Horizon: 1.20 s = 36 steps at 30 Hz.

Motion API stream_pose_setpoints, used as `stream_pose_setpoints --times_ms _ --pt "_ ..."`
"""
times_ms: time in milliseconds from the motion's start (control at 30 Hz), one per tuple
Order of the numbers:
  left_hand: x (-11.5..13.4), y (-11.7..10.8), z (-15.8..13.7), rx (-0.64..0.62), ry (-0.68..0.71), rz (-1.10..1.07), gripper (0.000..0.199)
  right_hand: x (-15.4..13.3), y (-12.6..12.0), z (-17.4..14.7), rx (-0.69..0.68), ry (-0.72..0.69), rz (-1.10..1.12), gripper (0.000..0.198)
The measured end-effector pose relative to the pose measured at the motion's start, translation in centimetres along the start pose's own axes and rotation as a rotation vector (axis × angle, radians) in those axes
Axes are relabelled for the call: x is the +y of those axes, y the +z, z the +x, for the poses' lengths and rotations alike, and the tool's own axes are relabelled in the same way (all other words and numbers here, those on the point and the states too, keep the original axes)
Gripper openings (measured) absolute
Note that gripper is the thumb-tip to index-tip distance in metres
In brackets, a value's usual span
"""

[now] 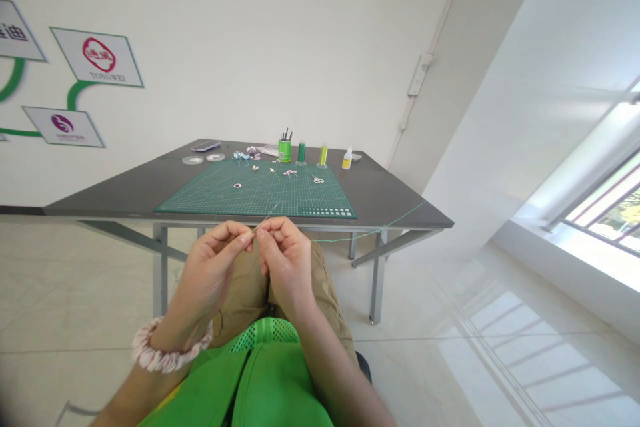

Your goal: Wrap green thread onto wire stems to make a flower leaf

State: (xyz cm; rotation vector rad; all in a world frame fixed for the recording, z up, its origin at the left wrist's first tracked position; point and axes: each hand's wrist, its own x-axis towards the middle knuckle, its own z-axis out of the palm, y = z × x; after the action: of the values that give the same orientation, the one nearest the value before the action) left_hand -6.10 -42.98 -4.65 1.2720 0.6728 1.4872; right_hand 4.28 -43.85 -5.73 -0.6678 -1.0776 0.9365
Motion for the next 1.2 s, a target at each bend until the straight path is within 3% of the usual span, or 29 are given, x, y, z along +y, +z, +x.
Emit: stream_pose_setpoints --times_ms 1200 --pt "-0.02 0.42 -0.84 0.184 0.212 0.349 0.01 -0.74 0.33 -0.11 0.016 -0.01 -0.097 0.008"
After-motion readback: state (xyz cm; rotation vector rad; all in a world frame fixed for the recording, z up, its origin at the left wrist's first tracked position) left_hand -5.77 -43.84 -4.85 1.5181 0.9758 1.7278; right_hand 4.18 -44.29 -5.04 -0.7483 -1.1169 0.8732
